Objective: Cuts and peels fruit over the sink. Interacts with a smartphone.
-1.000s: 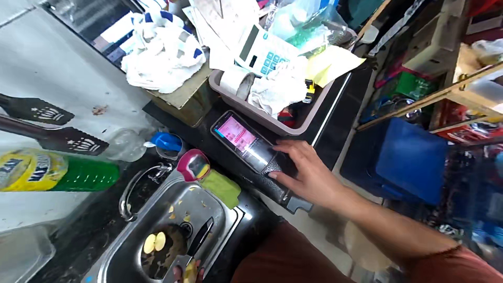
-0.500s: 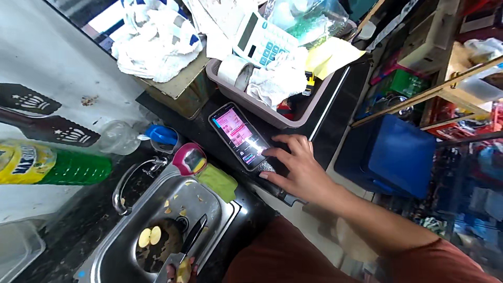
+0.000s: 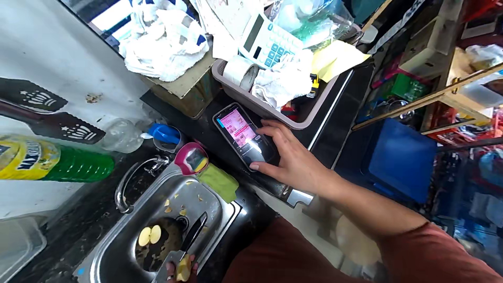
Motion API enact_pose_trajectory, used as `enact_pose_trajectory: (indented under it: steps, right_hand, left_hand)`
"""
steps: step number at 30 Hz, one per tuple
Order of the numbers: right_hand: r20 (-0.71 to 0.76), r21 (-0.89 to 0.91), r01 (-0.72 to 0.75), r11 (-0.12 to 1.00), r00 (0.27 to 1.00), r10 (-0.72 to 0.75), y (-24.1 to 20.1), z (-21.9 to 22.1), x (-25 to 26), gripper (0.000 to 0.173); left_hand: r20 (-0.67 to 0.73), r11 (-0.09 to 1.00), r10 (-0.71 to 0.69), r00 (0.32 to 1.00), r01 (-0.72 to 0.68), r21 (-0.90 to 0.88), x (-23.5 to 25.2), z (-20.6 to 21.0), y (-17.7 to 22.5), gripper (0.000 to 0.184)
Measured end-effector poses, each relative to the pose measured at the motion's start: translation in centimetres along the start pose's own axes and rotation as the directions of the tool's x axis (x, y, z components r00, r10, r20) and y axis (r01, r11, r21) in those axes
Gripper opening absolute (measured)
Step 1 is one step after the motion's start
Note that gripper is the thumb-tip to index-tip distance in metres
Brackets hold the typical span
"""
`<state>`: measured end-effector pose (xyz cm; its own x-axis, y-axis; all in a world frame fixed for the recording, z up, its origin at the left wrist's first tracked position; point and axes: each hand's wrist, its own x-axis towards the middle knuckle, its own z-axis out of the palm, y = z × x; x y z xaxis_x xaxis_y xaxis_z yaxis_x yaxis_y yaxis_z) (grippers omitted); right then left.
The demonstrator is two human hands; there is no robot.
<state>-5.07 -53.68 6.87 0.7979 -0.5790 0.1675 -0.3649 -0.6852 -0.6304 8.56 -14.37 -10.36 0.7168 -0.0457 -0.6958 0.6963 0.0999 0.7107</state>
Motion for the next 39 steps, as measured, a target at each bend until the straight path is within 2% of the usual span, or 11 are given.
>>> enact_pose_trajectory:
  steps: [10,14,19,24,33,36,39]
  right_hand:
    - [-0.019,-0.028,0.013,1.0,1.0,-0.013,0.9,1.5,0.5,0.066]
    - [-0.025,-0.004,0.027,1.0,0.999,-0.027,0.6,1.4,0.5,0.057]
    - [0.022,-0.038,0.001,0.999,1.0,0.0,0.6,1.4,0.7,0.065]
    - [-0.016,-0.015,0.042,0.999,0.999,-0.042,0.2,1.3,0.8,0.054]
    - [0.052,-0.076,0.001,0.997,0.999,0.003,0.6,1.7,-0.1,0.056]
    - [0.029,-0.053,0.008,0.999,1.0,-0.006,0.6,1.8,0.0,0.06]
    - [-0.034,-0.012,0.048,0.999,0.998,-0.048,0.6,1.8,-0.2,0.058]
  left_hand:
    - [-0.016,1.0,-0.005,1.0,0.004,-0.011,0.3,-0.4,-0.3,0.046]
    - [-0.026,1.0,-0.003,1.0,0.003,-0.005,0.4,-0.1,-0.1,0.046]
    - [-0.013,1.0,-0.009,1.0,0.008,-0.013,0.5,0.1,-0.1,0.046]
    - [0.007,1.0,-0.002,1.0,0.002,0.011,0.3,0.1,0.0,0.047]
    - [-0.025,1.0,-0.005,1.0,0.004,-0.024,0.5,-0.8,-0.4,0.046]
    - [-0.032,1.0,-0.006,0.999,0.005,-0.014,0.4,-0.3,-0.2,0.046]
    - [-0.035,1.0,-0.011,0.999,0.01,-0.018,0.5,0.0,-0.1,0.045]
